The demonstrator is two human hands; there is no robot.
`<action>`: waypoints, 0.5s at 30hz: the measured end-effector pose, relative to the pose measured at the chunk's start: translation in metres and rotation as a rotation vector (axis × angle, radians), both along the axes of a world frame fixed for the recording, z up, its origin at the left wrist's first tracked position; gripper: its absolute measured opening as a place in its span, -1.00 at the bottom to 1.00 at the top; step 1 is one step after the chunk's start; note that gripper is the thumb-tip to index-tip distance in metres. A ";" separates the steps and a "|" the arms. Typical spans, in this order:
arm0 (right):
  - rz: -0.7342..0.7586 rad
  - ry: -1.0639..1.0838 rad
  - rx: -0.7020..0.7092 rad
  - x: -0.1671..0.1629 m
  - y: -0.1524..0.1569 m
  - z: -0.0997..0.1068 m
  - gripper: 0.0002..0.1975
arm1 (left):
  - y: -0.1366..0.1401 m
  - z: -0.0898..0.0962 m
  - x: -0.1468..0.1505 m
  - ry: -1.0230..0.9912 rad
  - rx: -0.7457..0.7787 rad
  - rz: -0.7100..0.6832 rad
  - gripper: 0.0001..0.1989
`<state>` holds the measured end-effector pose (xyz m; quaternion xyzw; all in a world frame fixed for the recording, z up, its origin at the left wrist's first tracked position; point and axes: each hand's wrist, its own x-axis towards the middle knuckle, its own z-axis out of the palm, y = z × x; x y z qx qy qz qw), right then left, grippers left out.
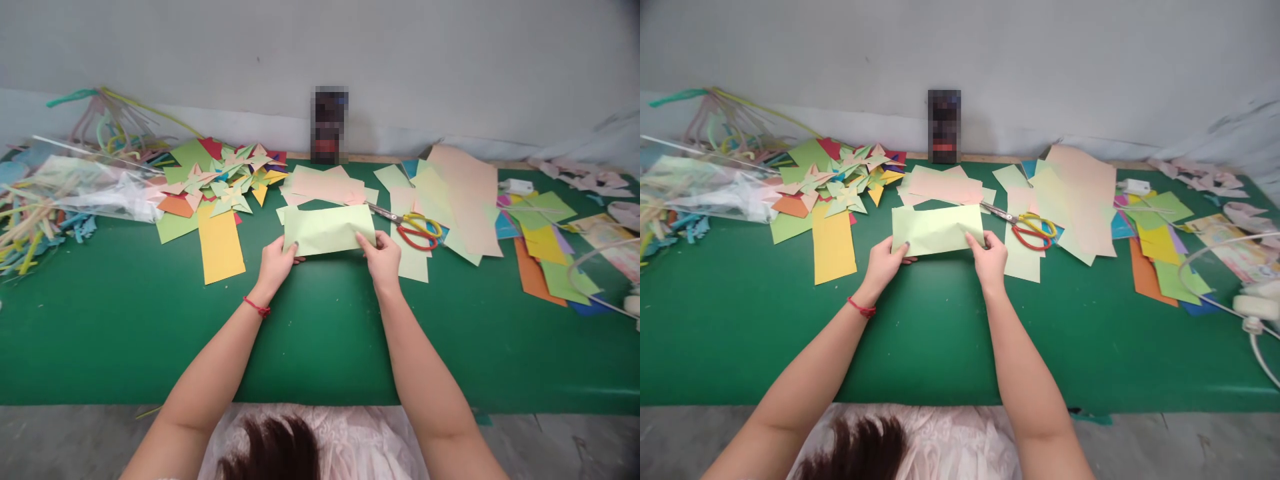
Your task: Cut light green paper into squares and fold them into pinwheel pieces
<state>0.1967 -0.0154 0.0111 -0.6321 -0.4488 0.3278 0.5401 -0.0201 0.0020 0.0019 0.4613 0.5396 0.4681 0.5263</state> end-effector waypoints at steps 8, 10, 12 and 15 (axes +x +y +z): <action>0.020 -0.003 -0.055 0.007 0.002 -0.008 -0.42 | 0.000 0.001 0.004 0.069 0.057 -0.045 -0.77; -0.023 -0.116 0.006 0.009 0.003 -0.006 -0.51 | 0.000 0.001 0.003 0.084 0.052 -0.050 -0.75; -0.113 -0.237 0.061 0.014 0.004 -0.005 -0.61 | 0.001 0.001 0.002 0.098 0.039 -0.060 -0.70; -0.245 -0.404 0.106 0.029 0.006 -0.003 -0.70 | 0.001 0.001 0.000 0.132 0.038 -0.079 -0.67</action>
